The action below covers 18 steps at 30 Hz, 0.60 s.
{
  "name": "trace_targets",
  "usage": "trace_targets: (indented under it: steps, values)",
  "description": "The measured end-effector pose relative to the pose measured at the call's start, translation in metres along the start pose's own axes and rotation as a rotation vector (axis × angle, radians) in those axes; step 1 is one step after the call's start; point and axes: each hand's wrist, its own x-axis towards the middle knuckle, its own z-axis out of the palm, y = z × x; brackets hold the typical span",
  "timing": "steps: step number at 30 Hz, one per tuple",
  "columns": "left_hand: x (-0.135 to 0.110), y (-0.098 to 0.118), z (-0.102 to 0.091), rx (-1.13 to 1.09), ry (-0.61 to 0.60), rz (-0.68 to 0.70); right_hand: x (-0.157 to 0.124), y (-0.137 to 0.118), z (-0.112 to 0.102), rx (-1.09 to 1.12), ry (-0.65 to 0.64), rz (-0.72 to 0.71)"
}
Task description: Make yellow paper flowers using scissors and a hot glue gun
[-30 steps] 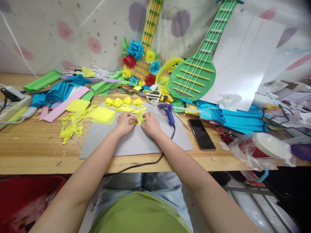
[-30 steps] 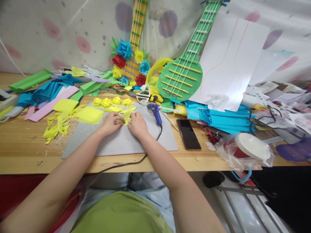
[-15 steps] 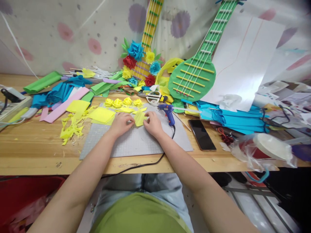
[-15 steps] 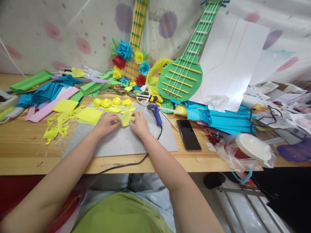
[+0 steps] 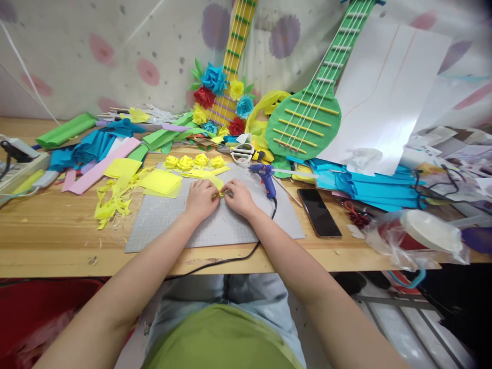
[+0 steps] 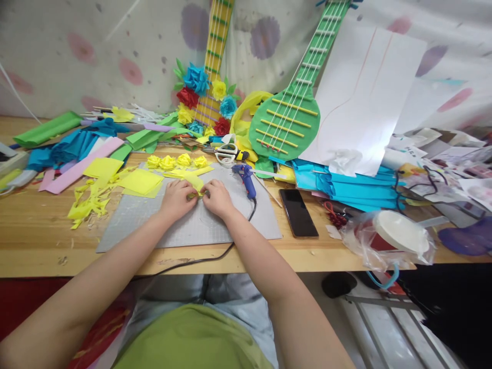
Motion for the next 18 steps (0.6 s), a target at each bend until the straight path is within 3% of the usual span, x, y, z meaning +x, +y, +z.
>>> trace_targets:
  steps: [5, 18]
  values:
    - [0.003, -0.011, -0.001, -0.088, -0.061, -0.070, 0.001, -0.002, 0.000, -0.026, -0.023, 0.015]
    - [0.007, -0.020, 0.002, -0.328, -0.066, -0.249, 0.005, -0.002, 0.003, 0.024, -0.029, 0.156]
